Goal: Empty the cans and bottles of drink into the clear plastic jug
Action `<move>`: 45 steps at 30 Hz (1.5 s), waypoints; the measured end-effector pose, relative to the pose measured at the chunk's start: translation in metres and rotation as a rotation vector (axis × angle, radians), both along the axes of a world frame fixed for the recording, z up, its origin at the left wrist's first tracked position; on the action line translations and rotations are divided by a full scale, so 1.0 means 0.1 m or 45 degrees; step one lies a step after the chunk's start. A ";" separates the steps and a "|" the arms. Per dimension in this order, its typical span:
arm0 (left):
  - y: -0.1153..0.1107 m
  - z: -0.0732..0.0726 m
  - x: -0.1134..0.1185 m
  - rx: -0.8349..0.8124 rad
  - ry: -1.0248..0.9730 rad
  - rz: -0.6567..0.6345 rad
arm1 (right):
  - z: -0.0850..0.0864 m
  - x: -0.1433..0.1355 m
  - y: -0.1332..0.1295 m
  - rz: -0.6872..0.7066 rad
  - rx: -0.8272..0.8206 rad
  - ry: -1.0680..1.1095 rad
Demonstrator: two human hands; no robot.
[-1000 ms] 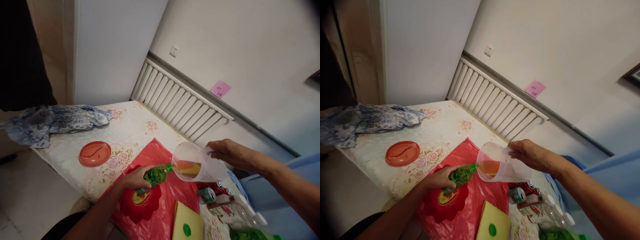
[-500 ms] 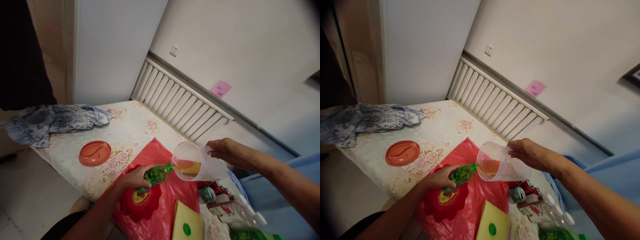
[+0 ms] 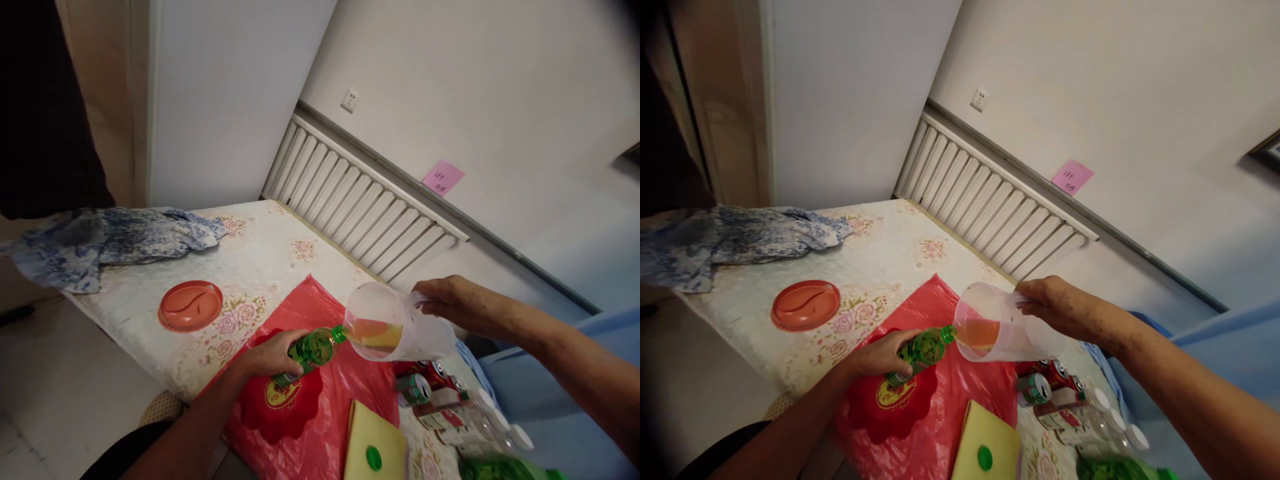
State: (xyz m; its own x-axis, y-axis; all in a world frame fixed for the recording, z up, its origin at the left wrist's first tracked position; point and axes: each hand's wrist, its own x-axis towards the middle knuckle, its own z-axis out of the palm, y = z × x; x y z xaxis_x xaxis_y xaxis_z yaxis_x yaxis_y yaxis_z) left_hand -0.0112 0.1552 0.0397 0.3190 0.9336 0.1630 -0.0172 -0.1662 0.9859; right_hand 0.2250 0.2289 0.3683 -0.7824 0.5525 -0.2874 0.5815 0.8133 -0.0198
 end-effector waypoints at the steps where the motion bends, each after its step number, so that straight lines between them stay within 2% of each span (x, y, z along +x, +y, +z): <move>1: 0.00 0.00 0.00 -0.002 -0.006 0.006 | 0.00 0.00 0.00 -0.004 -0.004 0.007; 22: 0.02 -0.02 0.01 -0.027 -0.042 -0.006 | 0.00 -0.03 0.01 0.023 0.000 0.044; 45: -0.02 0.03 0.00 -0.015 -0.019 0.026 | 0.02 -0.05 0.02 0.011 -0.011 0.014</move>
State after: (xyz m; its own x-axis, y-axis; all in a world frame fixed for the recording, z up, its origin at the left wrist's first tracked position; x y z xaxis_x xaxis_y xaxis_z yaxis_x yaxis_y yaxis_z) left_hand -0.0114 0.1533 0.0427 0.2975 0.9417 0.1569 -0.0290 -0.1553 0.9874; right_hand 0.2201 0.2307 0.3700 -0.7901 0.5435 -0.2836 0.5745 0.8179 -0.0331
